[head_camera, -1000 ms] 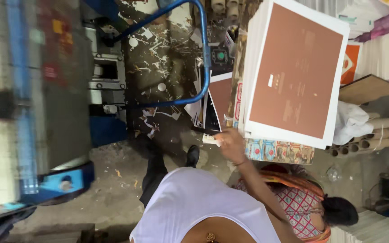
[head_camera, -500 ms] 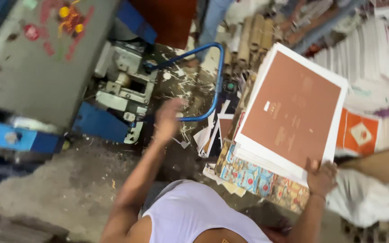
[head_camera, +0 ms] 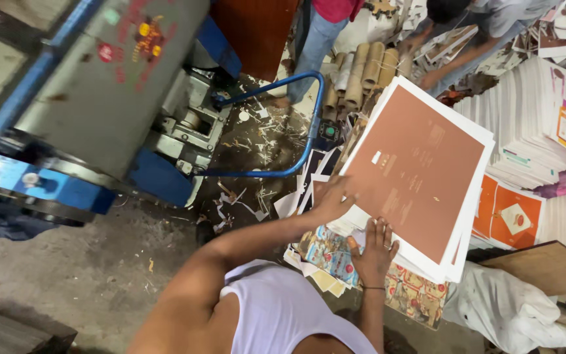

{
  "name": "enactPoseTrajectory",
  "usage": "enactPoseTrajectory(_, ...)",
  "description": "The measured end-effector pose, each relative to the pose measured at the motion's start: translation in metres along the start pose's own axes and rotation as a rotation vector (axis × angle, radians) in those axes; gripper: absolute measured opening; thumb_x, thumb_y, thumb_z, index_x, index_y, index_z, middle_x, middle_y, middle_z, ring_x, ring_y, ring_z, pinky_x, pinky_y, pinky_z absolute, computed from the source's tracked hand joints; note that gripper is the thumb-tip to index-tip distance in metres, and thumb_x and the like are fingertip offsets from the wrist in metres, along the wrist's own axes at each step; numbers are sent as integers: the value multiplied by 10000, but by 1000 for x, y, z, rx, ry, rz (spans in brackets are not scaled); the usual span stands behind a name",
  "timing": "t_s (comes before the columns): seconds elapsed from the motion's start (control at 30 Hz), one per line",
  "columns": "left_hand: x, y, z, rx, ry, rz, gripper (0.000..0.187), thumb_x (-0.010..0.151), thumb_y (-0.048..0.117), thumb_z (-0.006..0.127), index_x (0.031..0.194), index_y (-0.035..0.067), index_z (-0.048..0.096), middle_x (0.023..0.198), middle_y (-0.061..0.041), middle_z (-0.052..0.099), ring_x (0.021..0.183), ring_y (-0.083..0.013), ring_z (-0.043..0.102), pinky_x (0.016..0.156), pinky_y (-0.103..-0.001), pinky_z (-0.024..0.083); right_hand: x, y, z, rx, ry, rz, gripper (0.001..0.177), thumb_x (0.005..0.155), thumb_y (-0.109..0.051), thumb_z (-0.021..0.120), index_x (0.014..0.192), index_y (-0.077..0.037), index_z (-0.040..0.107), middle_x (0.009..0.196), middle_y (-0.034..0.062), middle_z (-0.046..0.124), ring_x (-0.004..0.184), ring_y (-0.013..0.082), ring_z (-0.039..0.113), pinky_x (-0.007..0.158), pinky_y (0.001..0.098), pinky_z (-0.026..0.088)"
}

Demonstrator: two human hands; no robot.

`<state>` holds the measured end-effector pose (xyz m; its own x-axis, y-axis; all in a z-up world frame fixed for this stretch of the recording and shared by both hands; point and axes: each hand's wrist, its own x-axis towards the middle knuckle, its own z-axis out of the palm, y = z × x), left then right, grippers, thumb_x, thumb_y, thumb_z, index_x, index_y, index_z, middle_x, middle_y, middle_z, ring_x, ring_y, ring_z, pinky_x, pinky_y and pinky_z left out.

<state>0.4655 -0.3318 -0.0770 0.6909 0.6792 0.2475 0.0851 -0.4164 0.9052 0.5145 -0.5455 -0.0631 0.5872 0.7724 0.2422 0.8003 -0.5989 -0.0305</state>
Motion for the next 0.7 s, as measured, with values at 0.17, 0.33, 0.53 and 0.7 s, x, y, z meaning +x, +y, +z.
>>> enactPoseTrajectory(0.17, 37, 5, -34, 162, 177, -12, 774, 910, 341, 686, 1551, 41, 373, 1556, -235, 406, 1453, -424, 379, 1181, -560, 301, 8, -4, -15, 51, 73, 19, 847, 904, -572, 585, 1555, -60, 413, 1632, 174, 374, 1515, 367, 319, 1183, 639, 242)
enactPoseTrajectory(0.33, 23, -41, -30, 12, -124, -339, 867, 888, 351, 699, 1529, -37, 264, 1520, -291, 368, 1401, -451, 388, 1148, -499, 341, 5, -15, 3, -36, 164, 29, 746, 911, -470, 570, 1508, -36, 468, 1605, 175, 437, 1495, 338, 345, 1170, 602, 236)
enactPoseTrajectory(0.53, 5, -62, 19, -272, -102, -354, 801, 916, 212, 616, 1569, -24, 218, 1537, -303, 333, 1396, -453, 397, 1166, -445, 353, 12, 57, -47, 326, 406, 223, 481, 1096, -362, 392, 1300, 15, 611, 1298, 218, 659, 1173, 392, 607, 1093, 503, 472)
enactPoseTrajectory(0.7, -5, -38, 60, -239, -63, -179, 799, 886, 82, 577, 1566, -91, 195, 1497, -357, 360, 1421, -477, 364, 1191, -461, 338, 18, 106, -86, -84, 428, 564, 494, 1115, -437, 531, 1153, 34, 675, 1125, 278, 686, 1031, 475, 632, 881, 557, 495)
